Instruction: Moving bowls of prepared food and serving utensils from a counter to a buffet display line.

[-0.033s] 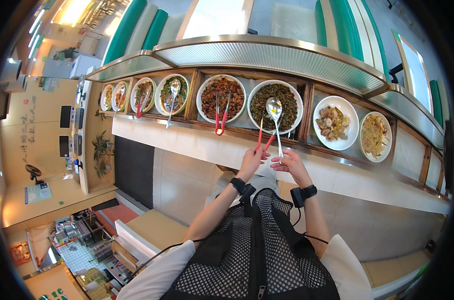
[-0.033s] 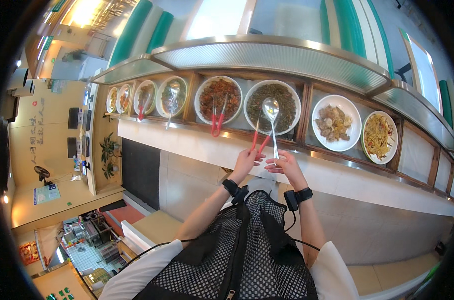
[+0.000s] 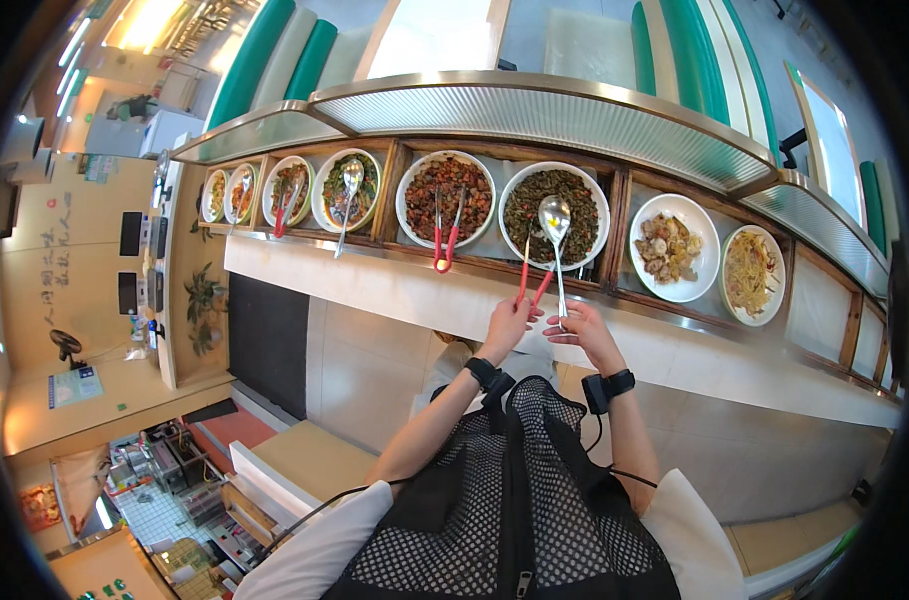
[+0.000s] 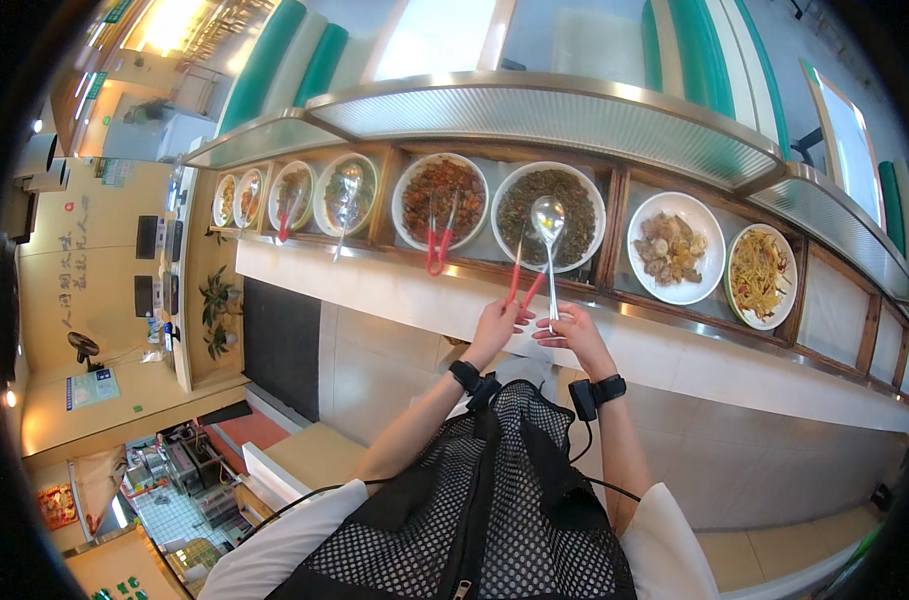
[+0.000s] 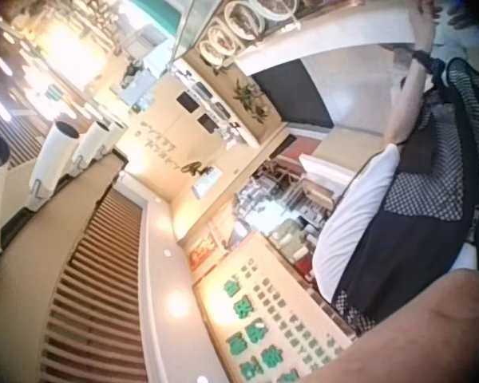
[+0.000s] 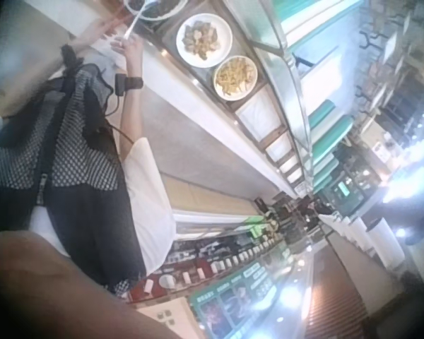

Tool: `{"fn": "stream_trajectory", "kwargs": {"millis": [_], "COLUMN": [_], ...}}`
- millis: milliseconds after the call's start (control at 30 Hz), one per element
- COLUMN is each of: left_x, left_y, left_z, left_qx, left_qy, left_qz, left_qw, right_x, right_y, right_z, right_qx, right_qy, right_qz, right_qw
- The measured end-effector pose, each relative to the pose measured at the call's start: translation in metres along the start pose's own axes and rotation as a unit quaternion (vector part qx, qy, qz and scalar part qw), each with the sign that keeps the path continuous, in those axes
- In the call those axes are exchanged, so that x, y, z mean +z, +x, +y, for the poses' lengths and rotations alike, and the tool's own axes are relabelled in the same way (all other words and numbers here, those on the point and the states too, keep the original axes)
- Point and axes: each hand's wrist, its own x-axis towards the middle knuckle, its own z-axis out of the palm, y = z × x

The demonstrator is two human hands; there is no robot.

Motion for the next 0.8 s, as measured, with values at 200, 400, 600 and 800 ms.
{"fn": "stream_trajectory", "kwargs": {"millis": [200,400,600,800], "left_x": [0.001,-0.062,-0.190,-0.278], "left_y": [0.003,-0.003,0.000,0.015], "left_z": [0.008,0.009,-0.030,-0.068], "left_qx": [0.088,0.142,0.095,0.071], "left_qy": [0.254,0.238,0.247,0.253], "left_qz": [-0.005,-0.115,-0.093,-0.018], "left_qw": [0.963,0.954,0.960,0.965], "right_x": [0.013,0.039,0.022,0.031], "right_y": [0.044,0.085,0.103,0.103], "right_z": [-0.008,-0.009,0.016,0.016], "right_qx": [0.115,0.154,0.101,0.074], "right_qy": [-0.012,-0.124,-0.165,-0.075], "right_qz": [0.084,0.182,0.295,0.321], "right_qw": [0.990,0.963,0.936,0.941]}}
